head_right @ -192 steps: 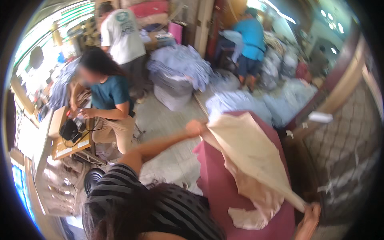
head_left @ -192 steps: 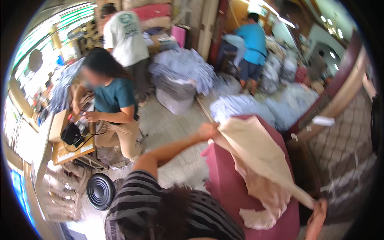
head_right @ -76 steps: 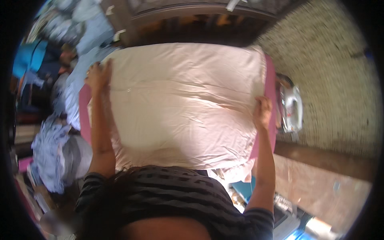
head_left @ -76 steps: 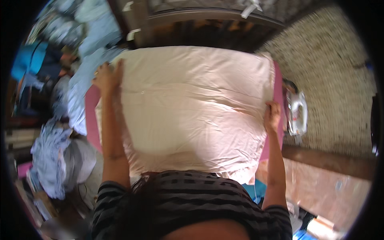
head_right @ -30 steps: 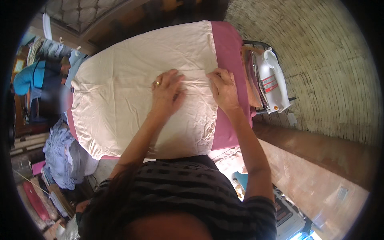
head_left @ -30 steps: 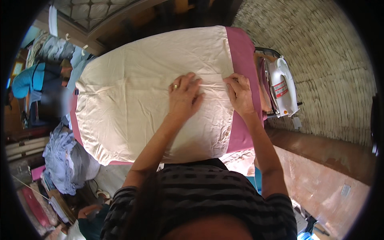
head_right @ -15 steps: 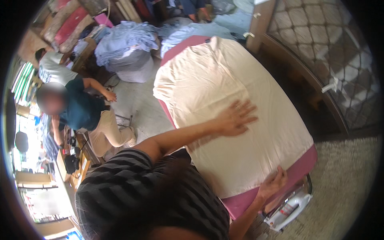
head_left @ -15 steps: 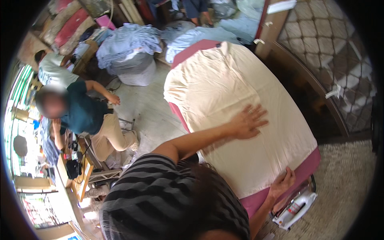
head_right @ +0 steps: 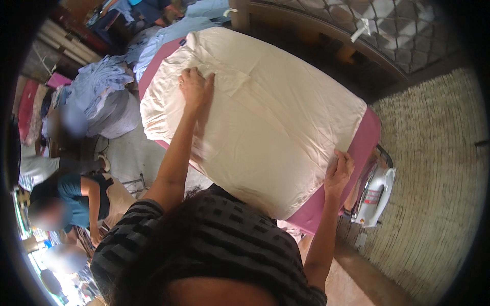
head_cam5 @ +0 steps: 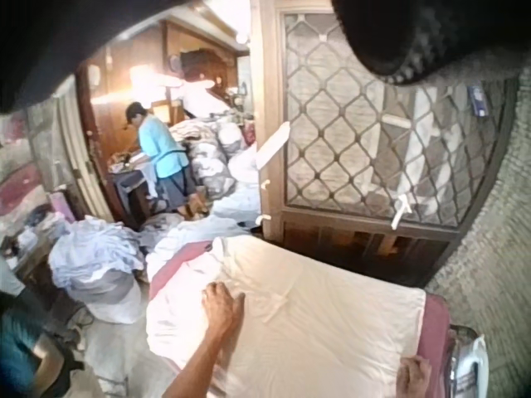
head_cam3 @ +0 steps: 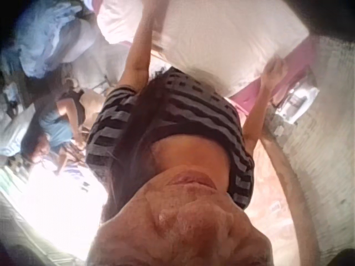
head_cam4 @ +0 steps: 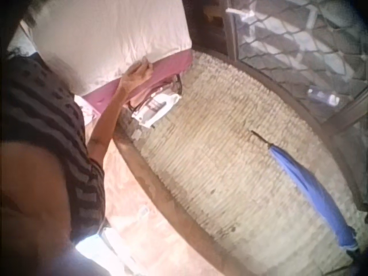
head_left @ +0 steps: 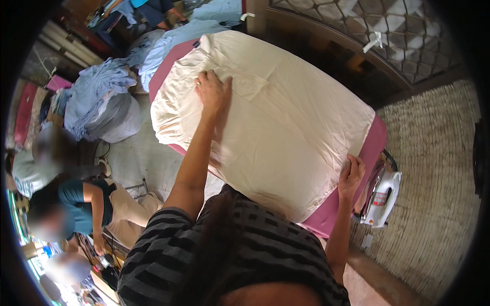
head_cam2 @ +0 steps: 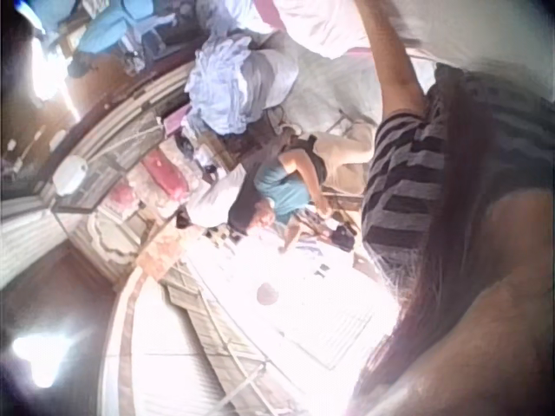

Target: The person irons a light-colored shirt on an ironing board, flipping it to iron both the front and back surfaces.

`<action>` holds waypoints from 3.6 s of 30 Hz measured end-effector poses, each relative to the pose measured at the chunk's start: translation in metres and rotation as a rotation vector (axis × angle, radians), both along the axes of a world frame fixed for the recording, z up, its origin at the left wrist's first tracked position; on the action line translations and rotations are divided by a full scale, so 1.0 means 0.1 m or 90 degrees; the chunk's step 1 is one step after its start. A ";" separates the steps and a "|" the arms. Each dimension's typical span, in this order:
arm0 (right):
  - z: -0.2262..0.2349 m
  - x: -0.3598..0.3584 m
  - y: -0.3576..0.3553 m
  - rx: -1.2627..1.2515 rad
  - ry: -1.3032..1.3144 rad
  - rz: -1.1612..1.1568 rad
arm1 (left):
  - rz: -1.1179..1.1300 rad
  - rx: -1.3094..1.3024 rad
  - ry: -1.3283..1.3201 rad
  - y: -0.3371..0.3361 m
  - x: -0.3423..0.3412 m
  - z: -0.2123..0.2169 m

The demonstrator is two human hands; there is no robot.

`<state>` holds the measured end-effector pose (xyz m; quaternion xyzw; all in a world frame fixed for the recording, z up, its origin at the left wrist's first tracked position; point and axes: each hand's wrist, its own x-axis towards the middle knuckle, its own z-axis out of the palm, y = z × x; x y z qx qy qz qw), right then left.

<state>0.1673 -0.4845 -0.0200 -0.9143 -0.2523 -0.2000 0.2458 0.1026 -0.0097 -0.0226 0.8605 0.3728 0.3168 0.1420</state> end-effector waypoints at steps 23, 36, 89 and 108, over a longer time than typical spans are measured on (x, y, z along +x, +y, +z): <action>0.05 0.04 0.12 -0.019 0.065 -0.068 | -0.193 0.138 0.079 0.77 0.03 -0.01; 0.10 -0.20 -0.01 0.009 0.033 0.025 | -0.884 -0.104 -0.079 -3.14 0.40 0.04; 1.05 0.06 0.21 0.011 0.223 -0.212 | -0.579 0.133 0.209 -1.99 0.15 0.00; 1.24 -0.02 0.35 -0.118 0.290 -0.101 | -0.539 0.098 0.116 -1.38 0.06 0.04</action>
